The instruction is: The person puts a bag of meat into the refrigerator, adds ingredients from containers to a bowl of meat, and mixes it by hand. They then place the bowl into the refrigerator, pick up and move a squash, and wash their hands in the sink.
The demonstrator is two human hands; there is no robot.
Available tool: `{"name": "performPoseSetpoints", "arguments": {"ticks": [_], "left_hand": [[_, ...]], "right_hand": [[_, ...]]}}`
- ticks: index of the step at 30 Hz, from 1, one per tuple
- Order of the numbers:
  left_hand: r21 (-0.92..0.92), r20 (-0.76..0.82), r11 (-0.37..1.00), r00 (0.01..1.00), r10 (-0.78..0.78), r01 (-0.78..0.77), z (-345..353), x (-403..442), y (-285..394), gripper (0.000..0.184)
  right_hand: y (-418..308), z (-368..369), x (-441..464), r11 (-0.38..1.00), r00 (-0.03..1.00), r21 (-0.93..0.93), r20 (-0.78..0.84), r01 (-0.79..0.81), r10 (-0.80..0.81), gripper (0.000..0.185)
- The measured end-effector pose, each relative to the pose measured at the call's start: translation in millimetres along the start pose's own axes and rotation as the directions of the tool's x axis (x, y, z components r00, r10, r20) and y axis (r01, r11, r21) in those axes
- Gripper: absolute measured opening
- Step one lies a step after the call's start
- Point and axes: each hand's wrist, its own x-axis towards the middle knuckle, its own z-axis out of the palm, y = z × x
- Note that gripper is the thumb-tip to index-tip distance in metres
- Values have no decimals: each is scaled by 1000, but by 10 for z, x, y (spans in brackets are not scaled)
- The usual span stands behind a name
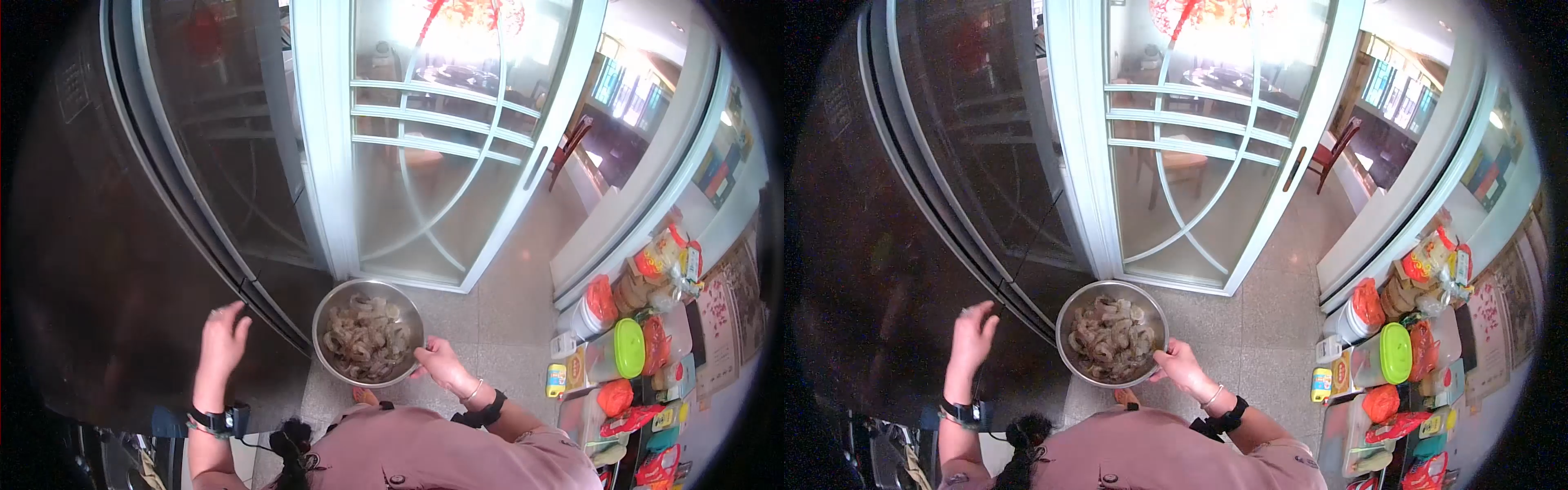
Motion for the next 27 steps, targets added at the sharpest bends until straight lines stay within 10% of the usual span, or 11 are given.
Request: {"name": "performPoseSetpoints", "arguments": {"ticks": [6,16,27], "left_hand": [[545,-50,821,971,235,-170,-75,838,-120,31],[957,115,279,988,-102,-83,80,1287,-388,31],[888,-152,407,973,-175,212,398,1487,-556,17]], "right_hand": [[-134,-139,549,1000,1000,26,22,17,-18,22],[-246,-584,1392,996,986,-58,161,64,-54,24],[-1203,-811,2073,991,909,-134,412,-4,59,24]]}}
